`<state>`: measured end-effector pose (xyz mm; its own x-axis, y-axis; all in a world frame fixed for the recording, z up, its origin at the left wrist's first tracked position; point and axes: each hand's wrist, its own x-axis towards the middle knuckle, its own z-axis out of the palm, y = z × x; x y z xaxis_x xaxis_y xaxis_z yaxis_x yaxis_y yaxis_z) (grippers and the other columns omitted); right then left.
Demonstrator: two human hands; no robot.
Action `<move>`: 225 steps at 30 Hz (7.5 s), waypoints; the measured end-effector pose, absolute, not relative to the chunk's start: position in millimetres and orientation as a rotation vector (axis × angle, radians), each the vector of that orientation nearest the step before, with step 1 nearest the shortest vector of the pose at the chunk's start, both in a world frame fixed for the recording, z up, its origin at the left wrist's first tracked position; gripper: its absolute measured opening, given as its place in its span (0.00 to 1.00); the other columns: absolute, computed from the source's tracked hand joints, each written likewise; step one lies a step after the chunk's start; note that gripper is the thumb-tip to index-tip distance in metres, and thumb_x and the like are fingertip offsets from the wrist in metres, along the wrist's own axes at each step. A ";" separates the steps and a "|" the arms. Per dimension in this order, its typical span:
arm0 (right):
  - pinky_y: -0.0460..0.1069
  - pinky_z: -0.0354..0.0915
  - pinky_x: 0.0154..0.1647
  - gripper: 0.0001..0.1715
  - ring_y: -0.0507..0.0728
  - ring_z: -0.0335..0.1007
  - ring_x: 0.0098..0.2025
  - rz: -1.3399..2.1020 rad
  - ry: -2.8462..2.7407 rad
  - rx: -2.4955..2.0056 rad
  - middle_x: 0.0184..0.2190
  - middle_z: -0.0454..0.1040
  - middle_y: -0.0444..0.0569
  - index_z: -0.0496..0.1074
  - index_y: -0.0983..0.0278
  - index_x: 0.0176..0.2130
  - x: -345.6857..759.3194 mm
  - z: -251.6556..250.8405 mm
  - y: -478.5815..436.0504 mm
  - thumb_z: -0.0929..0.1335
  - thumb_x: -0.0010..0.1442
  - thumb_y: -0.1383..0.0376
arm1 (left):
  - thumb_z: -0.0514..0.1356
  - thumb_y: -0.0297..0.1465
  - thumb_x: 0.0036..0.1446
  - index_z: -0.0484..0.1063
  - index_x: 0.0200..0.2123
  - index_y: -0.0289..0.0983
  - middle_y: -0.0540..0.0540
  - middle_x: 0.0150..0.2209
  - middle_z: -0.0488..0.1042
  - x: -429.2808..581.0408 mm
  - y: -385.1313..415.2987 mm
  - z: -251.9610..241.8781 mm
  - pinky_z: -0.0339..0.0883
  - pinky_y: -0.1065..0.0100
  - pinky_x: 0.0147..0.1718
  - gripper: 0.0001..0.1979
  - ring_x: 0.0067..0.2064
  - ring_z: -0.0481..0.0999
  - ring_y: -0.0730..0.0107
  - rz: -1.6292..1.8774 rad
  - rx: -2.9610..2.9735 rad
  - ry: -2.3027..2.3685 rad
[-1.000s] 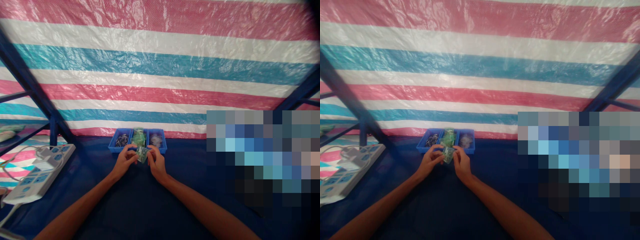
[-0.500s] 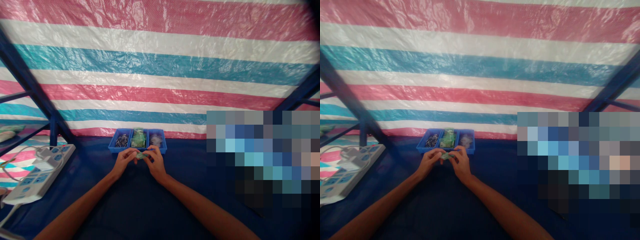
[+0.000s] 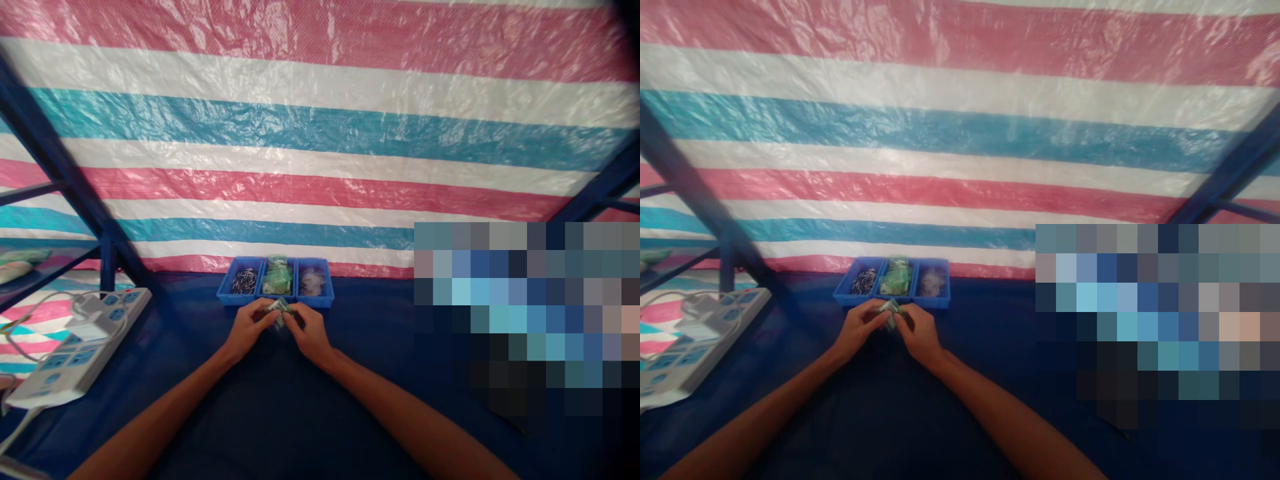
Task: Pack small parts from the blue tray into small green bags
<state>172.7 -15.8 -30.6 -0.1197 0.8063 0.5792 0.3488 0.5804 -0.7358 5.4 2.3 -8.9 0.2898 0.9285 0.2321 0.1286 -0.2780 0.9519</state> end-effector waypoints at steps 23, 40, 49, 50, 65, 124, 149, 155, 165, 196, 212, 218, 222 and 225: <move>0.46 0.63 0.33 0.06 0.52 0.65 0.33 0.495 -1.648 -0.942 0.36 0.67 0.48 0.71 0.63 0.34 172.5 -31.0 -12.6 0.65 0.60 0.64 | 0.53 0.41 0.60 0.68 0.32 0.34 0.52 0.20 0.66 4.2 7.9 -9.5 0.60 0.72 0.24 0.15 0.22 0.65 0.75 1.067 1.623 0.946; 0.45 0.64 0.30 0.20 0.50 0.64 0.26 0.589 -1.578 -0.940 0.32 0.69 0.47 0.64 0.62 0.55 174.0 -35.4 -13.0 0.57 0.66 0.65 | 0.60 0.36 0.54 0.62 0.48 0.38 0.55 0.22 0.67 6.2 4.7 -8.4 0.62 0.73 0.27 0.19 0.24 0.69 0.74 1.150 1.603 1.001; 0.46 0.62 0.30 0.10 0.52 0.64 0.29 0.483 -1.644 -0.941 0.29 0.69 0.47 0.74 0.63 0.36 174.6 -32.6 -12.2 0.65 0.60 0.62 | 0.54 0.41 0.59 0.69 0.38 0.34 0.50 0.25 0.69 6.2 2.4 -5.3 0.62 0.72 0.26 0.15 0.24 0.68 0.74 1.171 1.554 0.959; 0.46 0.61 0.30 0.10 0.52 0.64 0.28 0.469 -1.641 -0.961 0.27 0.68 0.46 0.73 0.63 0.34 174.6 -32.6 -12.1 0.64 0.61 0.61 | 0.51 0.41 0.61 0.69 0.39 0.33 0.50 0.25 0.69 6.1 1.9 -5.4 0.63 0.71 0.27 0.17 0.24 0.68 0.74 1.190 1.548 0.941; 0.43 0.61 0.21 0.17 0.49 0.63 0.19 0.723 -1.503 -0.962 0.22 0.70 0.42 0.70 0.64 0.47 173.3 -34.5 -11.5 0.60 0.64 0.60 | 0.61 0.37 0.53 0.72 0.36 0.34 0.50 0.24 0.70 1.4 8.8 -6.1 0.65 0.71 0.28 0.12 0.26 0.70 0.72 1.316 1.629 1.073; 0.45 0.62 0.40 0.13 0.53 0.70 0.39 0.195 -2.004 -1.632 0.39 0.72 0.47 0.72 0.61 0.42 172.5 -33.8 -9.2 0.60 0.63 0.66 | 0.50 0.36 0.62 0.69 0.47 0.41 0.45 0.36 0.78 -6.7 27.9 -26.6 0.65 0.70 0.30 0.14 0.34 0.78 0.64 0.424 2.891 1.446; 0.45 0.63 0.41 0.16 0.53 0.71 0.40 0.153 -2.126 -1.657 0.40 0.71 0.49 0.70 0.60 0.47 172.2 -37.0 -8.1 0.59 0.63 0.69 | 0.49 0.35 0.63 0.70 0.42 0.40 0.46 0.33 0.78 -6.3 28.8 -27.4 0.62 0.72 0.29 0.12 0.33 0.77 0.66 0.360 2.871 1.452; 0.44 0.62 0.42 0.14 0.52 0.70 0.41 0.166 -2.094 -1.628 0.40 0.71 0.48 0.71 0.61 0.44 172.9 -36.9 -8.0 0.59 0.63 0.69 | 0.50 0.37 0.63 0.70 0.42 0.40 0.45 0.34 0.78 -6.4 27.2 -23.4 0.62 0.71 0.29 0.12 0.34 0.77 0.64 0.351 2.840 1.532; 0.44 0.62 0.43 0.14 0.52 0.70 0.42 0.200 -2.091 -1.643 0.40 0.72 0.48 0.72 0.61 0.44 172.4 -32.2 -10.2 0.61 0.62 0.70 | 0.52 0.39 0.61 0.69 0.36 0.38 0.46 0.32 0.76 -9.3 26.5 -19.7 0.60 0.72 0.27 0.12 0.31 0.76 0.66 0.353 2.846 1.556; 0.44 0.61 0.41 0.12 0.52 0.70 0.40 0.196 -2.072 -1.615 0.38 0.73 0.47 0.72 0.61 0.40 171.8 -34.0 -9.3 0.61 0.63 0.67 | 0.48 0.34 0.64 0.70 0.37 0.37 0.45 0.36 0.72 -5.1 22.7 -17.8 0.59 0.73 0.25 0.13 0.31 0.73 0.71 0.321 2.966 1.520; 0.45 0.61 0.47 0.15 0.53 0.71 0.41 0.268 -1.871 -1.474 0.38 0.75 0.48 0.72 0.64 0.40 174.6 -35.4 -5.1 0.58 0.65 0.68 | 0.47 0.37 0.65 0.70 0.42 0.38 0.46 0.38 0.76 -5.2 19.4 -22.3 0.65 0.73 0.33 0.15 0.36 0.75 0.71 0.730 2.881 1.361; 0.45 0.61 0.48 0.16 0.53 0.69 0.43 0.295 -1.861 -1.233 0.40 0.74 0.50 0.69 0.65 0.47 176.4 -30.4 -11.1 0.58 0.65 0.68 | 0.49 0.36 0.64 0.72 0.40 0.37 0.46 0.37 0.76 -6.1 17.7 -20.2 0.67 0.72 0.40 0.13 0.38 0.75 0.71 1.025 2.629 1.296; 0.45 0.63 0.42 0.14 0.53 0.69 0.38 0.319 -1.854 -1.208 0.37 0.72 0.49 0.68 0.64 0.47 176.8 -28.9 -13.9 0.59 0.64 0.65 | 0.51 0.36 0.63 0.73 0.39 0.37 0.47 0.36 0.77 -3.5 12.0 -15.8 0.69 0.70 0.41 0.13 0.38 0.76 0.70 1.161 2.525 1.260; 0.44 0.62 0.39 0.12 0.52 0.68 0.34 0.337 -1.837 -1.197 0.33 0.71 0.48 0.69 0.64 0.42 177.4 -29.9 -13.2 0.60 0.64 0.62 | 0.51 0.36 0.63 0.74 0.39 0.37 0.46 0.36 0.78 -1.4 8.4 -14.9 0.70 0.69 0.41 0.13 0.38 0.77 0.69 1.237 2.489 1.255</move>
